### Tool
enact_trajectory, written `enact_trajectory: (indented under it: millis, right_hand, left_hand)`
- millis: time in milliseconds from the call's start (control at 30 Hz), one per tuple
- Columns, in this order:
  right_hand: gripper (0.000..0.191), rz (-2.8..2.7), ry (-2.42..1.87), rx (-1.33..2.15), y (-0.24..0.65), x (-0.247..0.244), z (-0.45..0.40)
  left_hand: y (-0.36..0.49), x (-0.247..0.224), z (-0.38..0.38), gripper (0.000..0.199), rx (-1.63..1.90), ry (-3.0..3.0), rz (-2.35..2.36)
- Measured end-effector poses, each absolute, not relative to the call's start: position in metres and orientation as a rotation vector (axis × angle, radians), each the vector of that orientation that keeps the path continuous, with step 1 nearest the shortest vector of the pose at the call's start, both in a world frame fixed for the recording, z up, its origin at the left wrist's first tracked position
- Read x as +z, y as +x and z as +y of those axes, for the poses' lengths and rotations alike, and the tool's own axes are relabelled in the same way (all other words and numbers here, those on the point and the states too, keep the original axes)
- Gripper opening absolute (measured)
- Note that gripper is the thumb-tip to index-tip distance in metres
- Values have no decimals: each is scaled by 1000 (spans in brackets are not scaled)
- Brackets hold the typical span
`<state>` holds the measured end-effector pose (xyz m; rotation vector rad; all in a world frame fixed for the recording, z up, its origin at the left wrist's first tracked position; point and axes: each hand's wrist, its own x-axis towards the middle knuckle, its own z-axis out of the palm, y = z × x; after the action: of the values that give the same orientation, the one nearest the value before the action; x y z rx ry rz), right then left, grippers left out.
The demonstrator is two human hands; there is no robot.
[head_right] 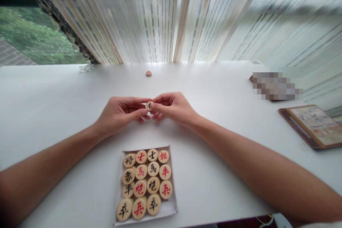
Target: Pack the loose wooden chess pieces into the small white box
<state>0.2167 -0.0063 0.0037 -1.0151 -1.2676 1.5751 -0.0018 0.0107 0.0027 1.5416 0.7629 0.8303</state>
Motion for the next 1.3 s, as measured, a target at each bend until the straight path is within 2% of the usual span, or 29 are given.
enact_trajectory:
  millis: [167,600,1000,1300]
  right_hand:
    - [57,-1278,-1030,1594,214,3,-7]
    - [53,-1424,-957,1523,217,3,-6]
    - [42,-1469,-902,1579,223,5,-4]
    - [44,-1454,-875,1555,224,-1,-3]
  left_hand:
    - [-1,1,9,41,849,1552,718]
    - [-2,0,8,37,903,1589,725]
    - [-4,1,9,38,894,1546,789]
    - [-5,1,10,45,907,1544,797]
